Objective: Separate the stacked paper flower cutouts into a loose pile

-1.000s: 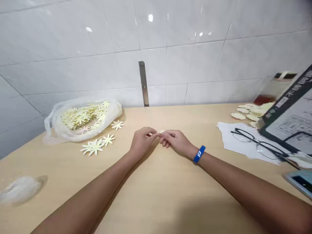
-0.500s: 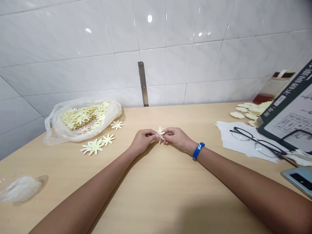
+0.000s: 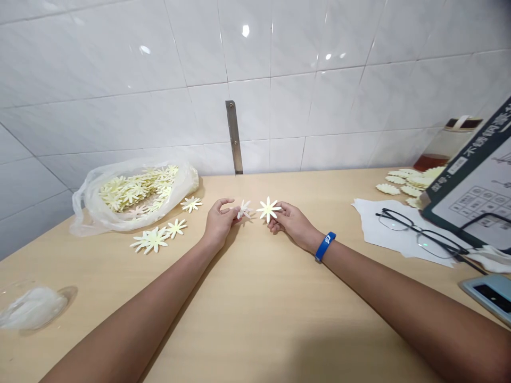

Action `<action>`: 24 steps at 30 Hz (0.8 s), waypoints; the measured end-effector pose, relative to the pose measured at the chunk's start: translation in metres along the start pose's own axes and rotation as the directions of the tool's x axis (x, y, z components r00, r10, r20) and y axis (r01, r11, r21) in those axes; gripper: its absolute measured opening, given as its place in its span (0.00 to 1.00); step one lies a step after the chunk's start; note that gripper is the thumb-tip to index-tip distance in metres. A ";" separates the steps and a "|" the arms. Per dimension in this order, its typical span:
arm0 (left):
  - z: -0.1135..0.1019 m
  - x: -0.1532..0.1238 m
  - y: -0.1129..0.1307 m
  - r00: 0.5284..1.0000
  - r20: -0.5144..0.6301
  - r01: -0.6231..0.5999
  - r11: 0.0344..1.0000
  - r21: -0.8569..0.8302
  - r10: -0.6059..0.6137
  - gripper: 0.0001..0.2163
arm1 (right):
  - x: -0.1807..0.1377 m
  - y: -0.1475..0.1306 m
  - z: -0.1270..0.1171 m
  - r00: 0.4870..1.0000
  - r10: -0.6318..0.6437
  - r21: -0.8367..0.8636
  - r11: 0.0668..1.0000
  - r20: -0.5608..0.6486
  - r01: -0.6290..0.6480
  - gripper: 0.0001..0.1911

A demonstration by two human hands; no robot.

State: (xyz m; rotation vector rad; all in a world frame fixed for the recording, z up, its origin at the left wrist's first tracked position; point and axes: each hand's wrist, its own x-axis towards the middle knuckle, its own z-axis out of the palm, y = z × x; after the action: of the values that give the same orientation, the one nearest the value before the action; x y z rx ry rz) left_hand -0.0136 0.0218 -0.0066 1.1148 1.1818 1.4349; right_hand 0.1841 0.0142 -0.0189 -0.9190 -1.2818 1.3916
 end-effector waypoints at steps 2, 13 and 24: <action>0.000 -0.001 0.001 1.000 0.026 0.011 1.000 0.008 -0.011 0.23 | 0.000 -0.001 -0.001 0.999 0.015 0.047 0.999 -0.028 -0.014 0.08; -0.002 0.002 -0.005 0.994 0.105 -0.019 0.992 0.121 0.007 0.21 | -0.002 -0.010 -0.011 0.996 0.094 0.232 0.969 -0.013 -0.088 0.05; 0.006 -0.016 0.002 0.846 0.355 -0.532 0.616 0.581 0.397 0.12 | 0.003 -0.006 -0.006 0.989 0.146 0.087 0.986 0.000 -0.145 0.07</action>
State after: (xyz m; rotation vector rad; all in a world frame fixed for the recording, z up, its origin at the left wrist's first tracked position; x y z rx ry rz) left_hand -0.0055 0.0065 -0.0057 2.1605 1.3602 1.2361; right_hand 0.1899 0.0181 -0.0133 -0.9722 -1.1587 1.5444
